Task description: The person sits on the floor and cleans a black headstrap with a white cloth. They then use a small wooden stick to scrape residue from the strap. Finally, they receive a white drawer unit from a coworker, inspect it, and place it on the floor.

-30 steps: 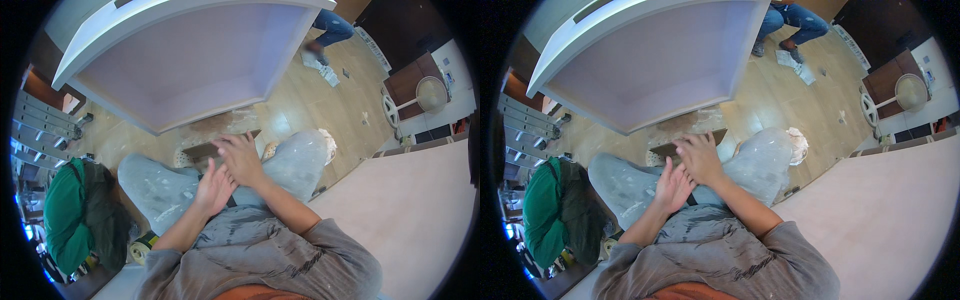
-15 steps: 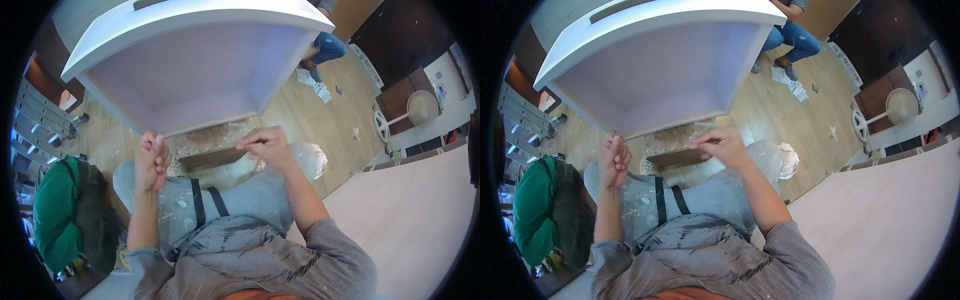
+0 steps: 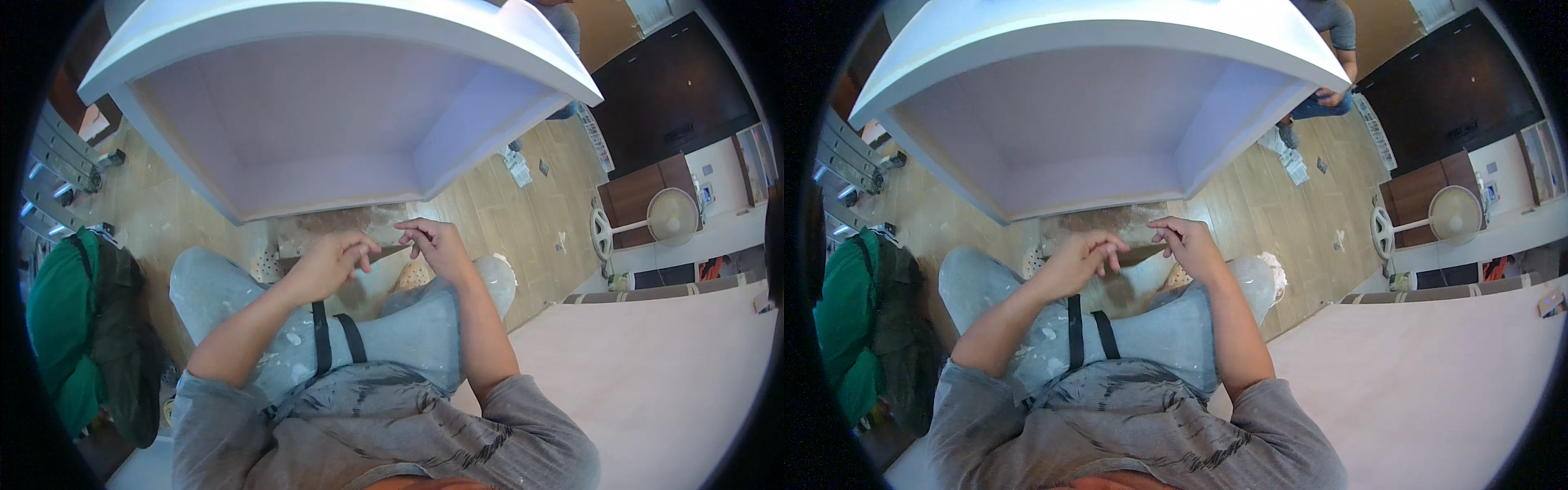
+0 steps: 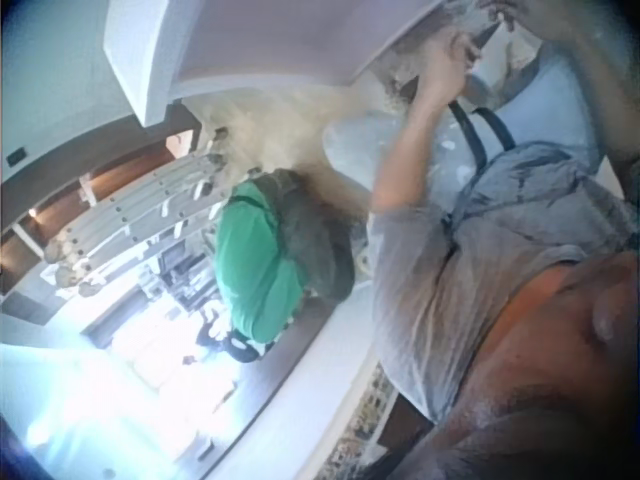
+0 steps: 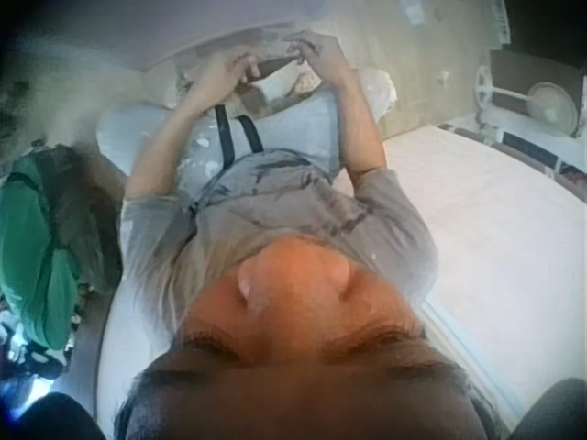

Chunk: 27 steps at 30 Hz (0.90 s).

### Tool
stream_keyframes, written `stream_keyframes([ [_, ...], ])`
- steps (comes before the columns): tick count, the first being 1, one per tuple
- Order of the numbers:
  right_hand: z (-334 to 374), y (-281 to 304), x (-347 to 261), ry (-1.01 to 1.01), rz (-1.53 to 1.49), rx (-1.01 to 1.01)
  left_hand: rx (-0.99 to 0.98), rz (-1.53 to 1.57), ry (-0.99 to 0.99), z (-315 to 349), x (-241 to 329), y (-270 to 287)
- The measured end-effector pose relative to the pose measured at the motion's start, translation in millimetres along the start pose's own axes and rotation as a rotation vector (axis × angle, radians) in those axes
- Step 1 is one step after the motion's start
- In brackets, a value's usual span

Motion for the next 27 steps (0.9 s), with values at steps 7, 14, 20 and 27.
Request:
stream_keyframes([
  [7, -12.6, 27.7, 6.8, -0.177, 0.535, 0.212, -0.137, -0.561, -0.197, 3.1, 14.9, -3.0],
  [14, -22.6, 18.4, 31.1, -0.260, 0.771, 0.116, -0.187, -0.572, -0.350, 10.1, 16.2, -8.7],
  [20, -38.5, 13.7, 43.9, -0.356, 0.859, 0.050, -0.217, -0.570, -0.356, 16.4, 17.9, -8.8],
  [27, -45.3, 12.4, 49.2, -0.390, 0.906, 0.059, -0.184, -0.549, -0.387, 21.0, 19.8, -3.2],
])
Point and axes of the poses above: each hand's wrist, its own z-axis away from the middle knuckle, its own y-axis out of the back of the hand, x = y × z, the point moved 4 cm from there along -z, towards the middle knuckle, and after that the axes turned 15 degrees about -z, right-handed, at the moved point
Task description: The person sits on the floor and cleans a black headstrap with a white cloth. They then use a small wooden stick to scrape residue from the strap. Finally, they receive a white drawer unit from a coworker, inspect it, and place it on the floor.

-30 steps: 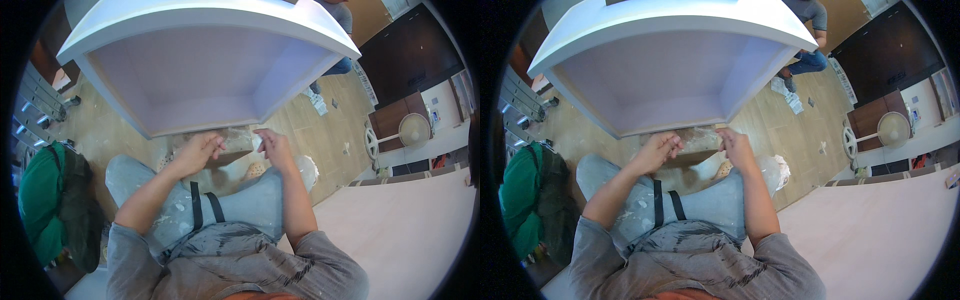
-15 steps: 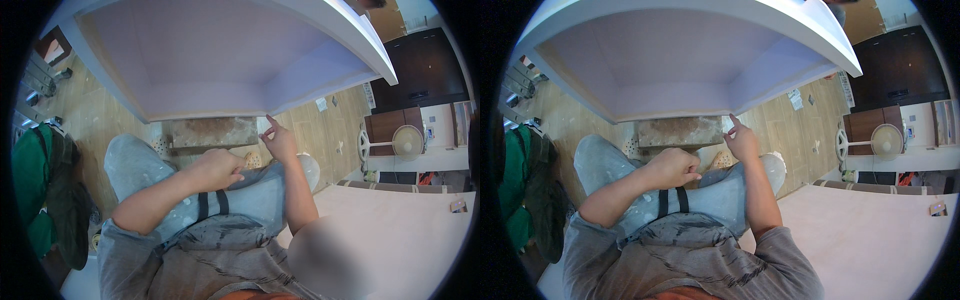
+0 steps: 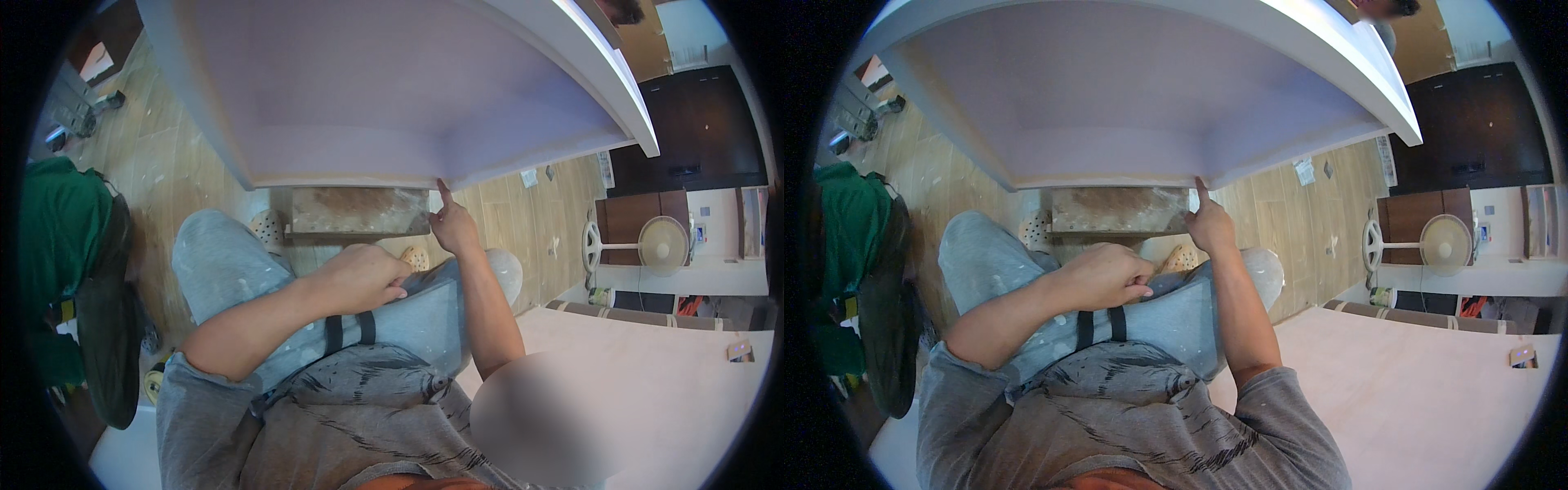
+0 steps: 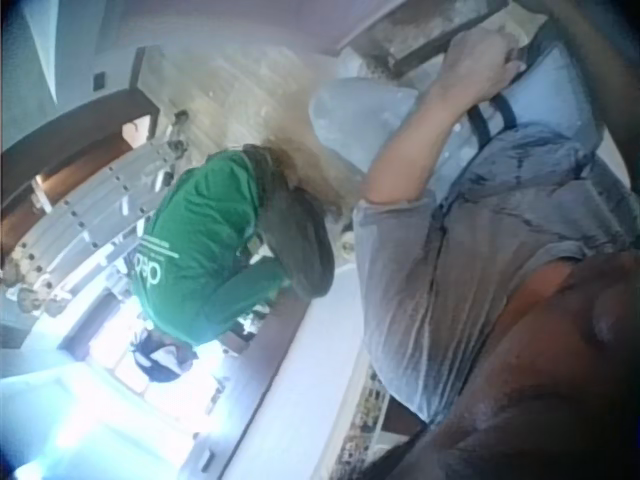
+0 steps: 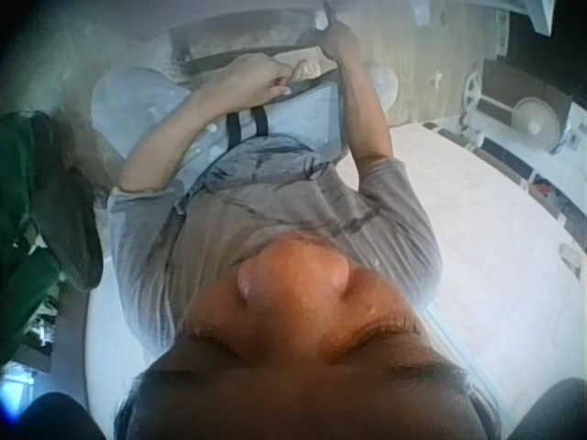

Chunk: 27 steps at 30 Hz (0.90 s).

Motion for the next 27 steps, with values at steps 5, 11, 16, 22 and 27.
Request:
stream_keyframes([
  [5, -2.6, 0.0, 0.4, -0.074, -0.007, -0.054, -0.009, -0.009, 0.022, 2.9, -0.6, 2.6],
  [11, -11.0, -6.6, 18.2, 0.011, -0.212, 0.006, -0.011, -0.023, 0.012, 4.1, -0.2, 2.7],
  [16, -8.1, 12.3, 15.1, -0.243, -1.023, -0.083, -0.023, -0.017, 0.016, 4.3, -1.0, 3.6],
  [22, -10.7, -6.0, 15.2, -0.069, -0.343, -0.113, -0.025, -0.022, 0.012, 2.9, -1.7, -0.1],
  [27, -15.8, -11.4, 27.5, 0.036, -0.052, -0.029, -0.014, -0.033, 0.003, 0.5, -1.5, -3.6],
])
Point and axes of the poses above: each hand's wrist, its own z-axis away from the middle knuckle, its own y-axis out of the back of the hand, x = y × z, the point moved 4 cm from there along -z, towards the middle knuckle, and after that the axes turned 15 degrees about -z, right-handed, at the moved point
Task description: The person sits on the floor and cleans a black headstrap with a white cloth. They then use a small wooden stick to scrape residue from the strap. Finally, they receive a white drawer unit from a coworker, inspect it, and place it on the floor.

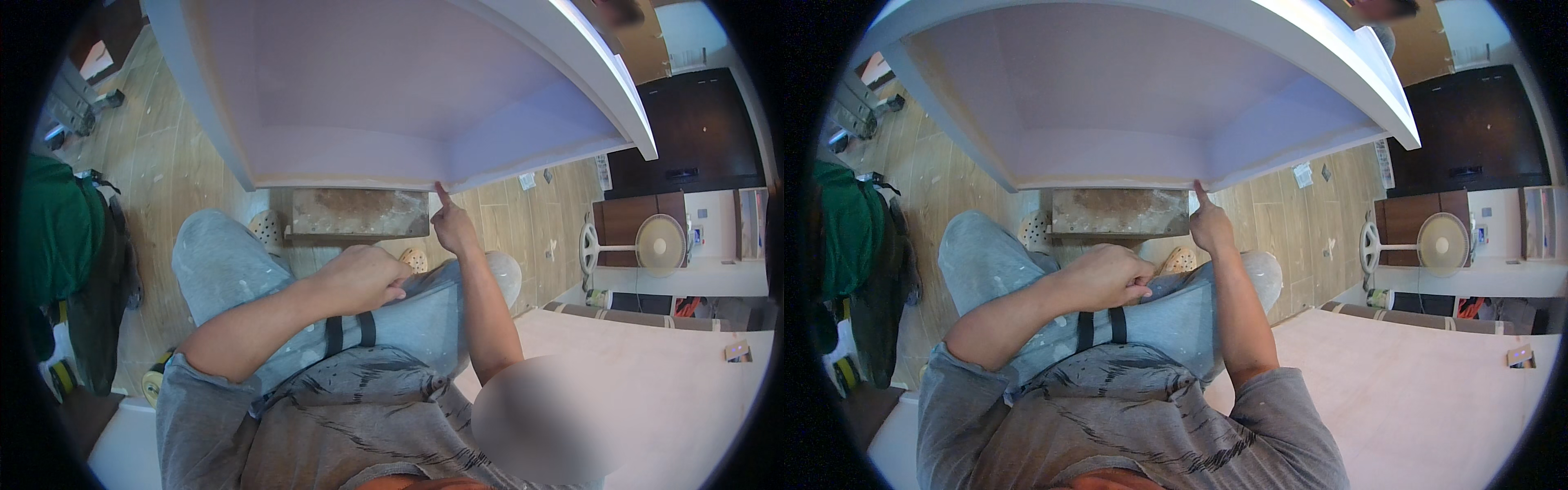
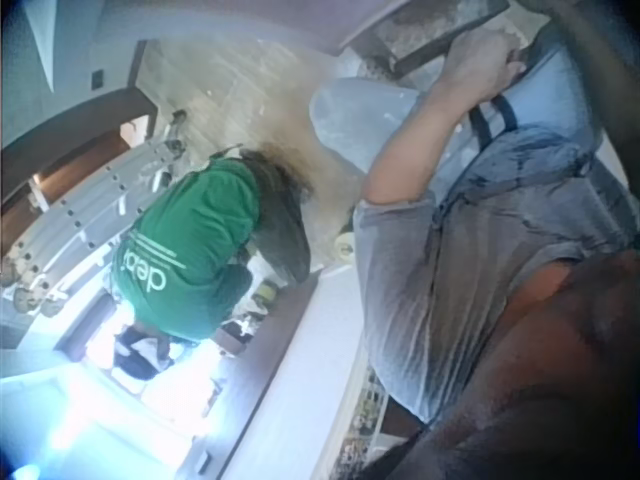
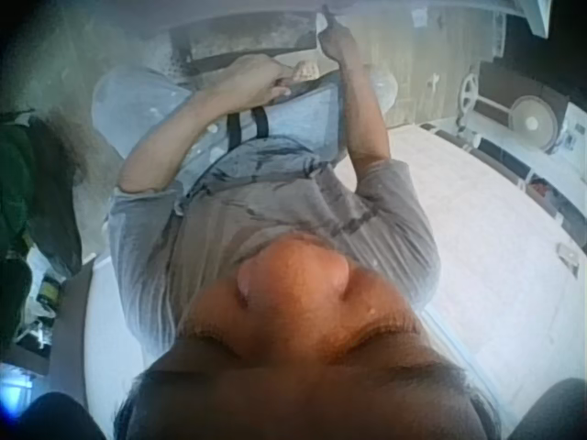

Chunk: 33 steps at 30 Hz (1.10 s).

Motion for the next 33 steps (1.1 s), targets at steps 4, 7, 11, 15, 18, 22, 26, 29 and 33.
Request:
stream_keyframes([
  [4, 1.1, 0.6, -5.6, -0.064, 0.037, -0.030, 0.011, -0.014, 0.006, 0.5, -2.7, -1.1],
  [7, 3.6, -2.8, -12.2, -0.093, 0.102, -0.096, 0.003, -0.007, 0.014, 0.8, -2.2, 0.6],
  [11, 12.1, 0.1, -35.2, -0.108, 0.152, -0.106, 0.002, -0.002, 0.028, -1.6, -6.3, -4.5],
  [15, 10.4, -15.2, -36.8, -0.064, 0.149, -0.137, 0.025, 0.038, 0.063, -3.4, -15.7, -13.7],
  [18, 14.6, -19.5, -56.6, 0.013, 0.175, -0.151, -0.048, -0.042, 0.147, -7.1, -18.8, -13.1],
  [22, 15.1, -40.1, -74.5, 0.017, 0.110, -0.172, -0.024, -0.061, 0.188, -12.4, -33.3, -23.0],
  [26, 19.7, -41.8, -88.5, 0.131, 0.074, -0.140, 0.068, -0.050, 0.193, -18.4, -54.2, -37.6],
  [29, 20.4, -48.0, -78.2, 0.223, 0.031, -0.157, 0.097, -0.105, 0.313, -16.8, -58.7, -23.2],
  [33, 27.5, -32.2, -94.5, 0.301, -0.207, -0.017, 0.360, -0.024, 0.601, -9.6, -68.5, 15.3],
])
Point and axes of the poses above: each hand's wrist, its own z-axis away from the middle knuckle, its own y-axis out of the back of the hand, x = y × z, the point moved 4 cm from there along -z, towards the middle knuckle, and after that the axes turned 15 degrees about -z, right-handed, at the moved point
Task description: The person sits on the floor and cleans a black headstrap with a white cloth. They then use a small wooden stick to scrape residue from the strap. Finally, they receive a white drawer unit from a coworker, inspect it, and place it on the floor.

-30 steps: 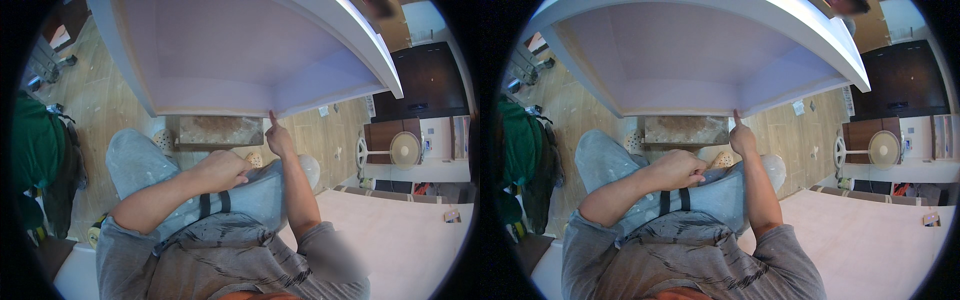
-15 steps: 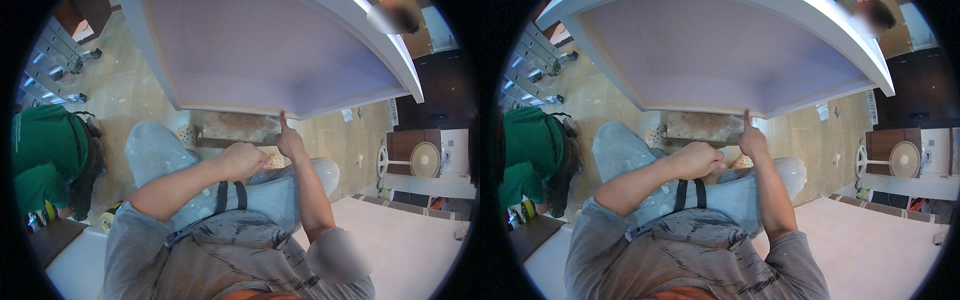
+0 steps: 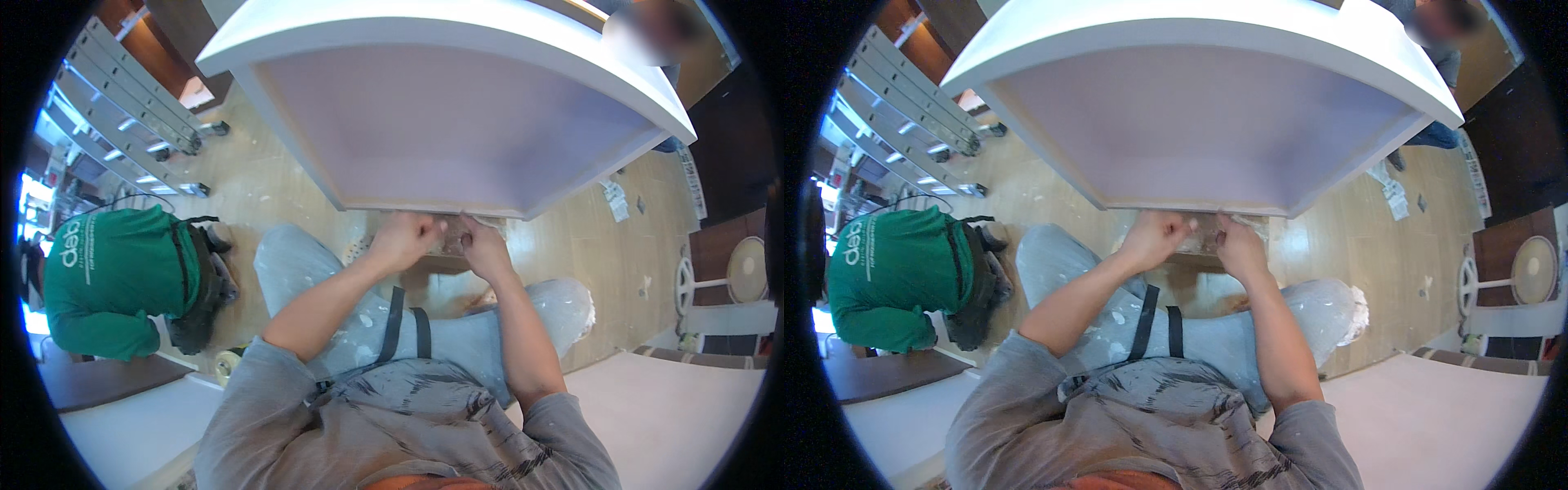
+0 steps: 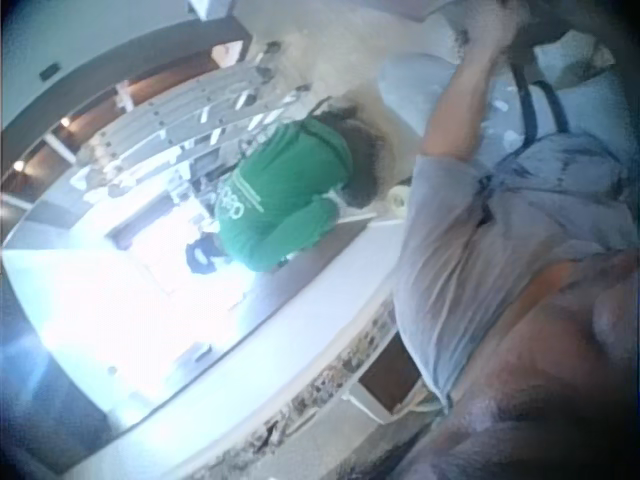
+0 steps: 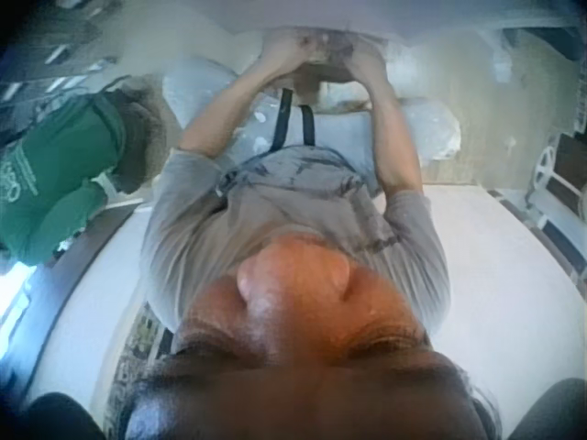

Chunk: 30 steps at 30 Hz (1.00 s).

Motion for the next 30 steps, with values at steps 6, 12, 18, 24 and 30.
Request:
stream_keyframes([
  [6, 24.3, 38.1, -48.7, 0.060, -0.275, 0.022, 1.006, 0.384, -0.114, 28.8, -52.4, 73.5],
  [12, 38.6, 46.3, -54.2, 0.055, -0.364, -0.039, 1.365, 0.205, -0.104, 52.6, -24.6, 176.1],
  [18, 43.9, 53.8, -58.9, 0.126, -0.444, -0.005, 1.383, 0.125, 0.078, 47.8, -20.8, 202.1],
  [24, 46.2, 59.1, -53.4, 0.111, -0.446, 0.002, 1.489, -0.088, 0.142, 46.1, -13.6, 205.3],
  [30, 45.4, 58.6, -48.7, 0.077, -0.471, 0.013, 1.427, -0.100, 0.171, 56.5, -19.1, 199.0],
])
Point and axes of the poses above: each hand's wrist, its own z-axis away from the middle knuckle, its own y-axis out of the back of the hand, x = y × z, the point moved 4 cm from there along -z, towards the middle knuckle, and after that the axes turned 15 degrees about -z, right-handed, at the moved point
